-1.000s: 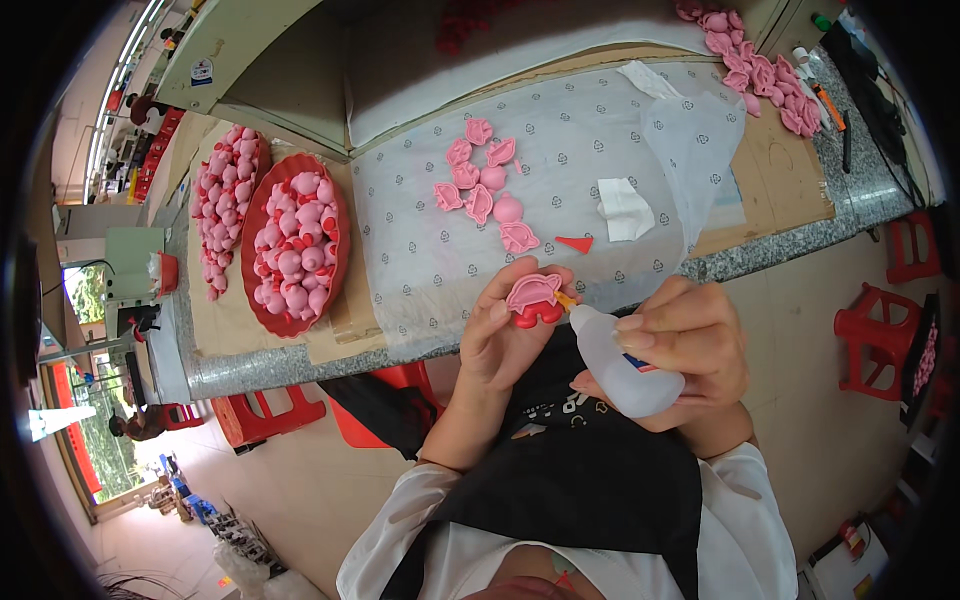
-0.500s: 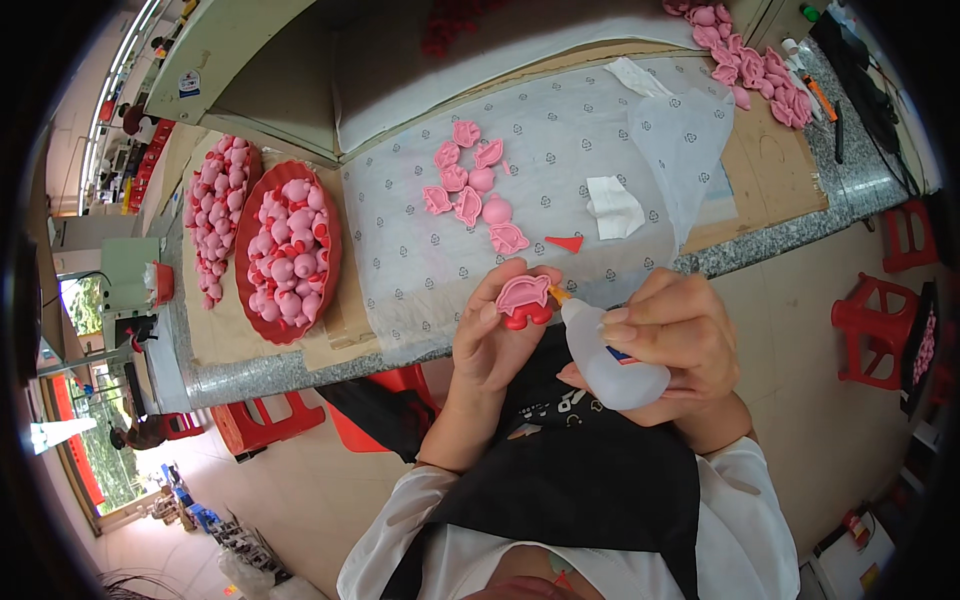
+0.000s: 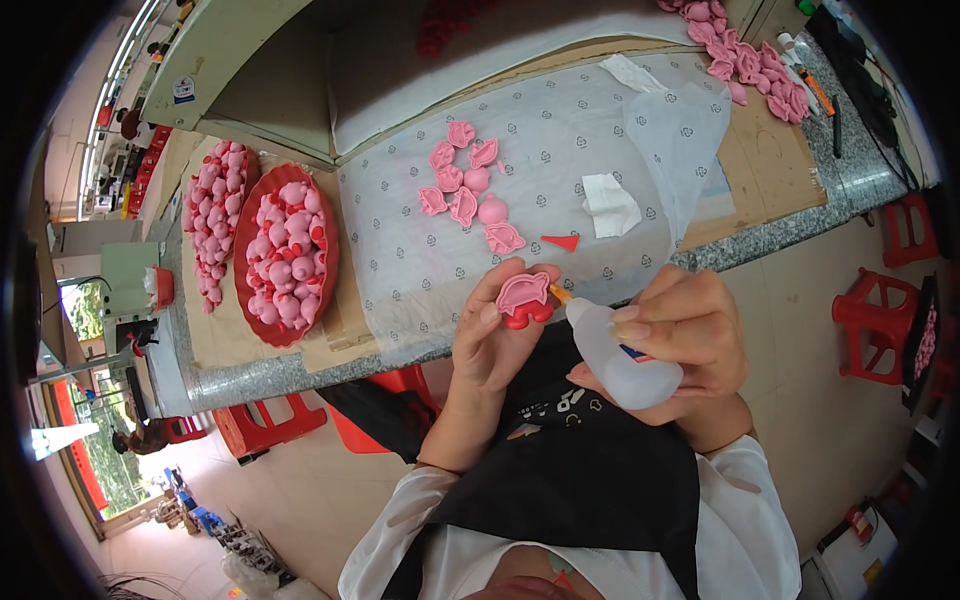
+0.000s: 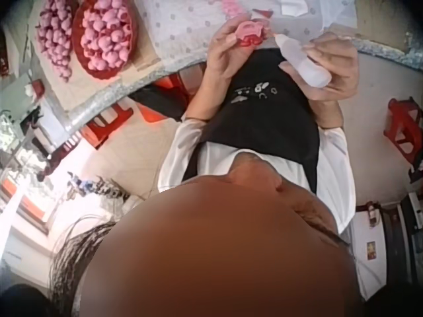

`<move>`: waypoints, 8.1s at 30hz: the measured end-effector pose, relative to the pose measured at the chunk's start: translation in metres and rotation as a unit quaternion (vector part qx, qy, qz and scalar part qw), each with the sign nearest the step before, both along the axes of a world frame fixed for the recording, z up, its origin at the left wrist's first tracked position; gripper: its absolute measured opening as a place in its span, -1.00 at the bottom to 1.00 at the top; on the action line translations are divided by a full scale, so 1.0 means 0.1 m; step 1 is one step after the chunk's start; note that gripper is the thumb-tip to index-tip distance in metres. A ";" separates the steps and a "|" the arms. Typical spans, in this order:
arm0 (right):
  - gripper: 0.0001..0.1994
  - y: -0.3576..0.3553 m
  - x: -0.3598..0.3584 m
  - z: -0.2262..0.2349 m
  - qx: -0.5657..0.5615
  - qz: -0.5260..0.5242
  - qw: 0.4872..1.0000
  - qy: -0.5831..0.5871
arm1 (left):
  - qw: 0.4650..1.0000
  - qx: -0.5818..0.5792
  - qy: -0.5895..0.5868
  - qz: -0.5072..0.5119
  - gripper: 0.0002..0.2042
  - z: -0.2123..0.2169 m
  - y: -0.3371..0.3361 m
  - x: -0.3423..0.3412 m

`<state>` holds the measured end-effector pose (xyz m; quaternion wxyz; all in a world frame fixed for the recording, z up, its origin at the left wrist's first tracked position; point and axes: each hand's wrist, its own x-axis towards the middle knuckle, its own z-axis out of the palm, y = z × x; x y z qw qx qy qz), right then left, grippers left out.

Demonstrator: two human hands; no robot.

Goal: Applying glue to small pink plastic toy components and joining them together.

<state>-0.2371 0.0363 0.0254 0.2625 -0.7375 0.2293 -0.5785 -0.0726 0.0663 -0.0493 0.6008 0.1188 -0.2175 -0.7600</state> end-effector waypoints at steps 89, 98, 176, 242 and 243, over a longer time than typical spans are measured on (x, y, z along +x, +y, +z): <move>-0.47 0.08 0.07 -0.06 0.050 0.070 0.996 -0.038 | 0.998 0.053 0.003 0.029 -0.55 0.03 -0.01 0.00; -0.47 0.08 0.07 -0.06 0.053 0.072 0.995 -0.050 | 0.998 0.048 0.001 0.031 -0.55 0.02 -0.01 0.00; -0.70 -1.16 -1.09 -0.05 0.225 -0.143 0.948 0.175 | 0.992 0.099 0.083 -0.005 -0.58 -0.02 -0.14 -0.11; -0.68 -0.11 0.34 -0.25 0.141 0.077 0.985 0.069 | 0.920 -0.096 -0.315 0.212 -0.72 0.25 0.09 0.00; -0.68 -0.11 0.34 -0.25 0.142 0.078 0.984 0.068 | 0.920 -0.095 -0.316 0.212 -0.72 0.24 0.10 0.00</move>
